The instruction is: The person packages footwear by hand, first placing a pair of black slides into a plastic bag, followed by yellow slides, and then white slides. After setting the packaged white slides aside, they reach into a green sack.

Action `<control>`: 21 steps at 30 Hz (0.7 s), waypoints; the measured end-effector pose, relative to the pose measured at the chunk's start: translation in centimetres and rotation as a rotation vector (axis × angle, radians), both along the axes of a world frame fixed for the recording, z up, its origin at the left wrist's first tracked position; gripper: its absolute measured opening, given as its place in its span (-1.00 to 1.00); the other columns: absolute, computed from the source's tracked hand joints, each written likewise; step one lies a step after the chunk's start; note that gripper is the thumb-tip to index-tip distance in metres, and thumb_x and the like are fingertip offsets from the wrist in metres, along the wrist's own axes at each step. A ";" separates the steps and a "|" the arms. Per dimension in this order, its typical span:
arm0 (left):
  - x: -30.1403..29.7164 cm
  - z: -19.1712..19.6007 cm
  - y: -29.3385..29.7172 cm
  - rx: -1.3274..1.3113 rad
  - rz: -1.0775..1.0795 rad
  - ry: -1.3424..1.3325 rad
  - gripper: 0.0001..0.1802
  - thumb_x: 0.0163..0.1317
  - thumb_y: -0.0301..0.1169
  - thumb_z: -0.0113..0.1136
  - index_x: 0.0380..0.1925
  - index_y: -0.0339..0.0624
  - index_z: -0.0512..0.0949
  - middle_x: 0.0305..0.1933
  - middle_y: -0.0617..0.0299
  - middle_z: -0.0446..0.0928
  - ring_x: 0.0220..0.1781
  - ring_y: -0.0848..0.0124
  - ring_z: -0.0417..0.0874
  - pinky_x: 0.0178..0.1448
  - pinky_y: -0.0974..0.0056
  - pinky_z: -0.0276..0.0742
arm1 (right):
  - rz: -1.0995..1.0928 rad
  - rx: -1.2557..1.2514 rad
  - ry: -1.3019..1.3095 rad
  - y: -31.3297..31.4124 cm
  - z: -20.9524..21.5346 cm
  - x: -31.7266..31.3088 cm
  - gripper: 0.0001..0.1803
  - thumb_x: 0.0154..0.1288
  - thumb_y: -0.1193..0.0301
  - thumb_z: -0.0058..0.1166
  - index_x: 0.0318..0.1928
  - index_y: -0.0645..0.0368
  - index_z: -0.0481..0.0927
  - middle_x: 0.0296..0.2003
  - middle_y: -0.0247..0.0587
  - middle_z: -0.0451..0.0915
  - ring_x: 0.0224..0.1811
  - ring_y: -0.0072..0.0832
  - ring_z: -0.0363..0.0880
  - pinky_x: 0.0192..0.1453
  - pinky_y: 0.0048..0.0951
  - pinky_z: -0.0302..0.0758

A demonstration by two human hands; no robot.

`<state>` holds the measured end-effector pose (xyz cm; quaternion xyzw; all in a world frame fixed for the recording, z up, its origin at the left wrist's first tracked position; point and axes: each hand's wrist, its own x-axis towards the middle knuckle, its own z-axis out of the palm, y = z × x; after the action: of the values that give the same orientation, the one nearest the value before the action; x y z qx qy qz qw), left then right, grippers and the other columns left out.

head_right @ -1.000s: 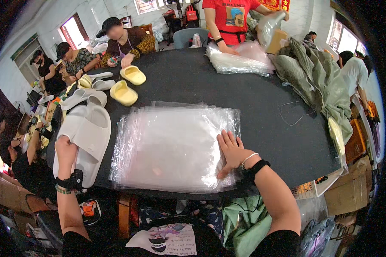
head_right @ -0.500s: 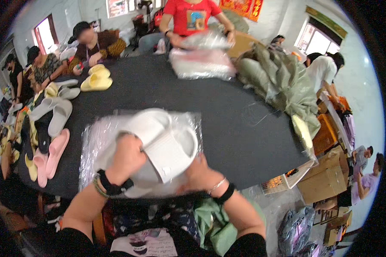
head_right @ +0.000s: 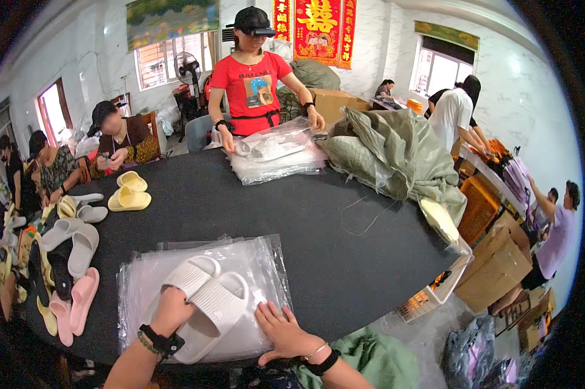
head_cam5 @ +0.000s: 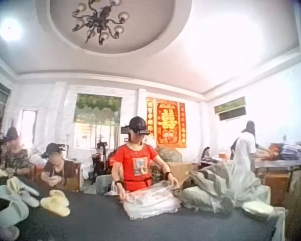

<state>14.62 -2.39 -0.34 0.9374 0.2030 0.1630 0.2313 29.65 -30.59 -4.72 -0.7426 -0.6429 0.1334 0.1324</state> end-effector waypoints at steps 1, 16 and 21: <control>-1.0 -0.6 1.1 0.010 0.045 0.020 -0.79 -0.05 -0.44 0.31 -0.43 -0.37 0.66 -0.32 -0.23 0.63 -0.22 -0.17 0.64 -0.07 -0.08 0.56 | -0.006 0.023 -0.009 0.0 -0.3 0.0 0.43 -0.05 -0.51 0.09 0.51 0.37 -0.08 0.54 0.21 -0.10 0.61 0.09 -0.24 0.55 0.24 -0.17; -3.8 -2.4 3.1 -0.023 -0.025 -0.177 -0.78 -0.06 -0.43 0.30 -0.35 -0.25 0.71 -0.33 -0.17 0.64 -0.25 -0.16 0.62 -0.13 -0.04 0.55 | -0.330 0.308 0.085 1.1 2.1 -2.5 -0.24 0.33 0.06 0.19 0.36 0.27 0.31 0.27 0.05 0.42 0.42 0.06 0.25 0.44 0.17 0.14; -3.2 -1.8 2.3 -0.014 -0.054 -0.166 -0.75 -0.07 -0.43 0.32 -0.31 -0.24 0.71 -0.33 -0.15 0.64 -0.23 -0.14 0.64 -0.13 -0.04 0.56 | -0.389 0.250 0.120 1.7 3.1 -3.2 -0.29 0.30 0.17 0.23 0.33 0.28 0.32 0.03 0.04 0.55 0.02 -0.01 0.55 0.10 -0.02 0.47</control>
<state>11.37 -0.06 -2.17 0.9241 0.1588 0.2324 0.2583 26.50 -28.92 -1.64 -0.8209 -0.4903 0.0688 0.2847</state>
